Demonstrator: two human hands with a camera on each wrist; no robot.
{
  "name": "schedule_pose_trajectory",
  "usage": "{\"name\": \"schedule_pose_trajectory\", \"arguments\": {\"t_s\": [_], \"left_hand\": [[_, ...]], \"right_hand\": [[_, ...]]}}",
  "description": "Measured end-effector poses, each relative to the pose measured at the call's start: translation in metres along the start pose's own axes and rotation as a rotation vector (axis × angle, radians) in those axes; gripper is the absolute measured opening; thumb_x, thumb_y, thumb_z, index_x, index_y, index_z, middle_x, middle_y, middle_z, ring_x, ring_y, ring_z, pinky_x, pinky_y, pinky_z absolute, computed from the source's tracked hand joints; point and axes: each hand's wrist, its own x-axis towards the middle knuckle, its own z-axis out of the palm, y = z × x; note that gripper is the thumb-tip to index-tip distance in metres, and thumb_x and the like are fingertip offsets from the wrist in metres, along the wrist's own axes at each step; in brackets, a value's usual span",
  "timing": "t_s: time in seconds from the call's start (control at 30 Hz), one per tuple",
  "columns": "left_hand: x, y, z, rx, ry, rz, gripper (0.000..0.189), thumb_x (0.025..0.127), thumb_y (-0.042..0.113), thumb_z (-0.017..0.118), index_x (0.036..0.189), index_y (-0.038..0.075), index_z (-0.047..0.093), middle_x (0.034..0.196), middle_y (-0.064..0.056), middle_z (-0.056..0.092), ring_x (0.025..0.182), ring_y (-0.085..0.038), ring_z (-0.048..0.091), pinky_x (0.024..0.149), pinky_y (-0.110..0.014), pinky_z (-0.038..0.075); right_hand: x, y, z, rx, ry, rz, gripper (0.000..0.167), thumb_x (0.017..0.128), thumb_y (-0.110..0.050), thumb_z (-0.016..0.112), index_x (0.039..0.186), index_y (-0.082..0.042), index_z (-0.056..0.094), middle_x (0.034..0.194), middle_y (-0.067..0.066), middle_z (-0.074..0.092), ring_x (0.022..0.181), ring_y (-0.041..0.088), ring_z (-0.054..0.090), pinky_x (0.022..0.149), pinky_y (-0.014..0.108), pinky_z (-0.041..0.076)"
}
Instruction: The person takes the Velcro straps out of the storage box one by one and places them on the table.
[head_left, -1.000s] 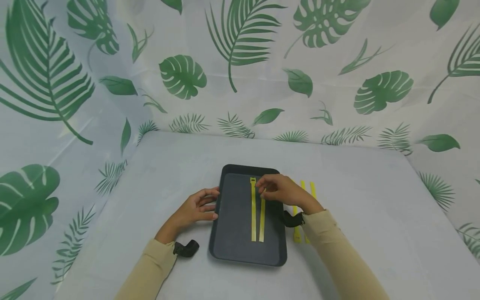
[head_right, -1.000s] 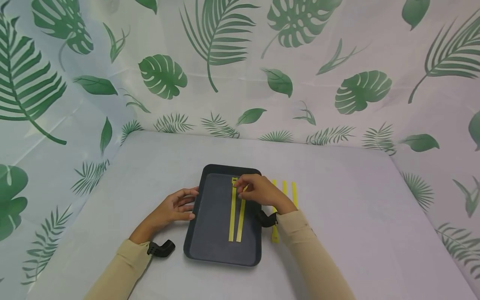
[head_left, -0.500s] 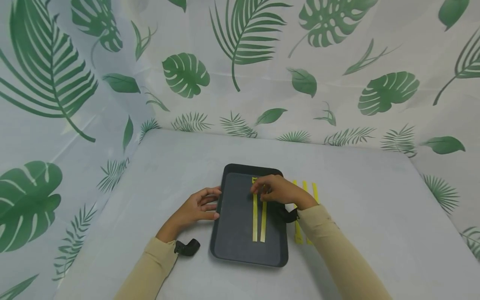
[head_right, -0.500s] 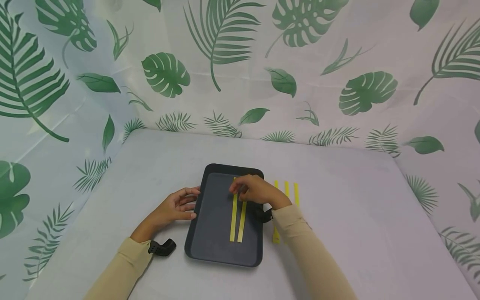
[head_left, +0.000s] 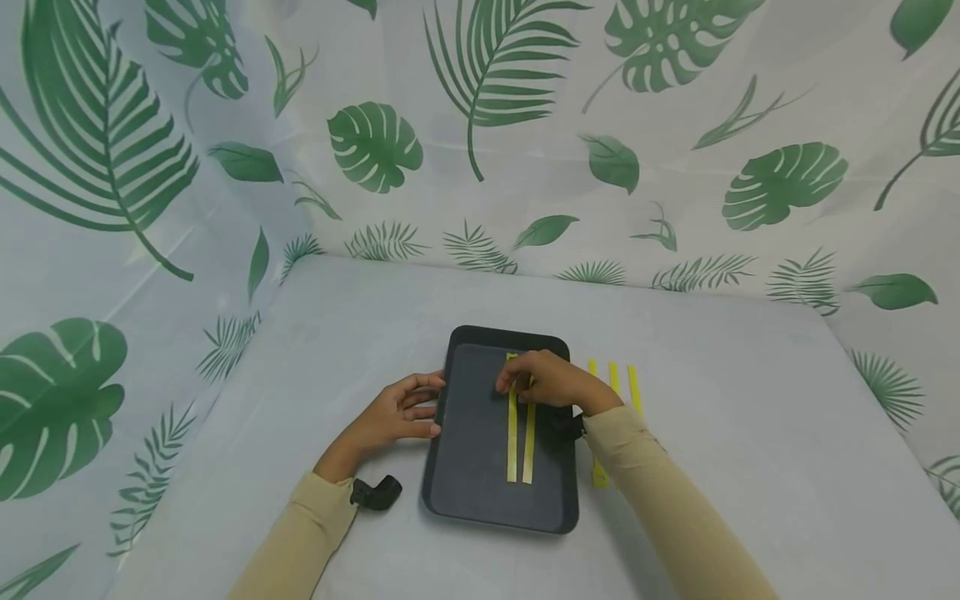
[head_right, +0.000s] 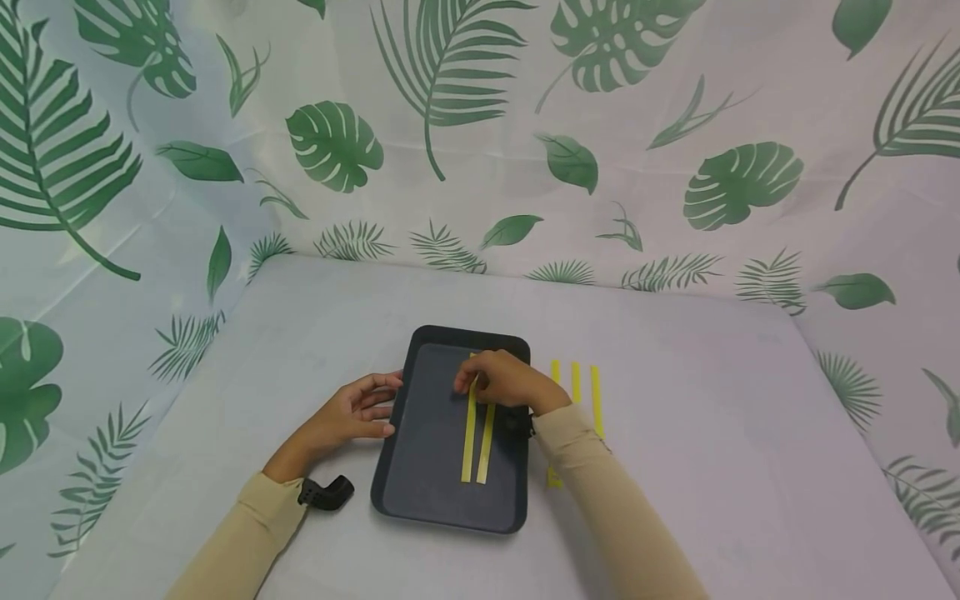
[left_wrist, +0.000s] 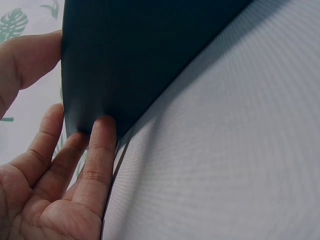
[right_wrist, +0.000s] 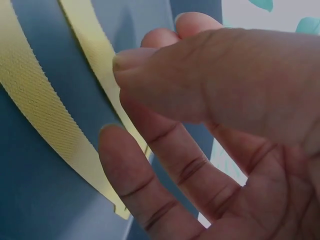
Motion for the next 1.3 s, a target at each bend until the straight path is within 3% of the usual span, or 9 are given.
{"name": "schedule_pose_trajectory", "arguments": {"t_s": [0.63, 1.3], "left_hand": [[0.001, -0.001, -0.002, -0.013, -0.006, -0.005, 0.073, 0.091, 0.003, 0.085, 0.148, -0.019, 0.043, 0.172, -0.033, 0.025, 0.148, -0.054, 0.042, 0.108, -0.030, 0.057], [0.001, 0.000, -0.001, -0.018, -0.008, -0.015, 0.075, 0.091, 0.004, 0.085, 0.149, -0.018, 0.043, 0.172, -0.033, 0.025, 0.149, -0.054, 0.040, 0.110, -0.031, 0.056]], "right_hand": [[0.012, 0.008, 0.008, -0.023, -0.001, -0.026, 0.036, 0.082, 0.028, 0.068, 0.096, -0.004, 0.076, 0.096, 0.003, 0.076, 0.094, 0.019, 0.075, 0.082, 0.032, 0.064], [0.010, 0.007, 0.009, -0.081, 0.038, -0.038, 0.030, 0.086, 0.021, 0.077, 0.083, -0.009, 0.068, 0.081, -0.003, 0.067, 0.077, 0.007, 0.062, 0.073, 0.027, 0.054]]}}
